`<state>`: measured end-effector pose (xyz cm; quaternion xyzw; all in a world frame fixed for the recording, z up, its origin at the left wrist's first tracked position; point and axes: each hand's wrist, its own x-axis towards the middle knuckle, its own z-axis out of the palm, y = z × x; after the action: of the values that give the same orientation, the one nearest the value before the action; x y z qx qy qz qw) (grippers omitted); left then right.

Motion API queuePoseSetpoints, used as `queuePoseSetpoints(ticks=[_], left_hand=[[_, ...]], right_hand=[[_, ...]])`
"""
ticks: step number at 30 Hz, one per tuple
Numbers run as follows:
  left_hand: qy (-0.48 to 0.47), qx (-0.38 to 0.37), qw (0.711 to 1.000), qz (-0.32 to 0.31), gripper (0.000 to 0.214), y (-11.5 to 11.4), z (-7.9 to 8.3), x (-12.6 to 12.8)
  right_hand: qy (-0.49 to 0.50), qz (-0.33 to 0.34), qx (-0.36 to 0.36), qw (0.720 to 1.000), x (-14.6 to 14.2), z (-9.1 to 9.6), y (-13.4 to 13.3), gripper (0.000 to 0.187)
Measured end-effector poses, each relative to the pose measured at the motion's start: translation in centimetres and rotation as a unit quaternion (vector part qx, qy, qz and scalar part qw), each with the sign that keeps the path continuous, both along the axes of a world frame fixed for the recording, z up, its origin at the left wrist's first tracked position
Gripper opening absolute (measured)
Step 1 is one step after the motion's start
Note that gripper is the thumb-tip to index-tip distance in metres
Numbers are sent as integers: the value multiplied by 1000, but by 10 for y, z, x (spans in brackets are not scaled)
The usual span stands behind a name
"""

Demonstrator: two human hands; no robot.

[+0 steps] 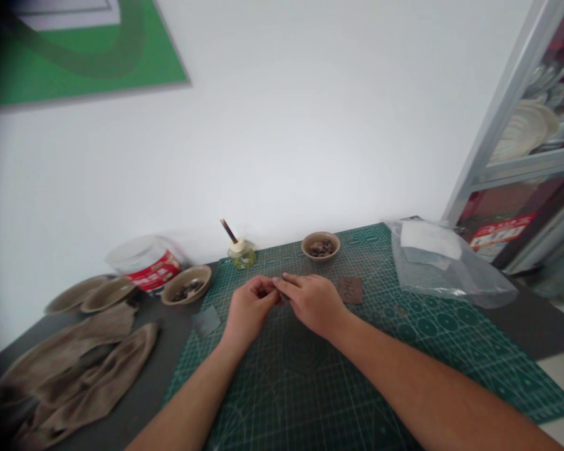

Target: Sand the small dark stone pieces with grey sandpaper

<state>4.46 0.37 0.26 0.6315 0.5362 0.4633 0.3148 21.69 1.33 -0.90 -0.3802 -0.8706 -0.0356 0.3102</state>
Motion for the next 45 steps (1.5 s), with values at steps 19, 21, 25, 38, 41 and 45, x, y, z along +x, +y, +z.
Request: queuePoseSetpoints(ticks=[19, 21, 25, 38, 41, 45], left_hand=[[-74, 3, 997, -1, 13, -4, 1, 5], [-59, 13, 998, 4, 13, -4, 0, 4], [-74, 27, 997, -8, 17, -2, -4, 3], [-81, 25, 996, 7, 18, -2, -1, 5], [-90, 33, 995, -11, 18, -2, -1, 6], [-122, 38, 991, -40, 17, -3, -3, 6]], right_hand=[[61, 52, -5, 997, 4, 2, 0, 61], [61, 52, -5, 997, 5, 1, 1, 61], [75, -1, -41, 996, 8, 0, 7, 49], [97, 82, -12, 992, -1, 2, -5, 61], [98, 89, -14, 991, 0, 1, -4, 62], [127, 42, -55, 990, 2, -3, 2, 51]])
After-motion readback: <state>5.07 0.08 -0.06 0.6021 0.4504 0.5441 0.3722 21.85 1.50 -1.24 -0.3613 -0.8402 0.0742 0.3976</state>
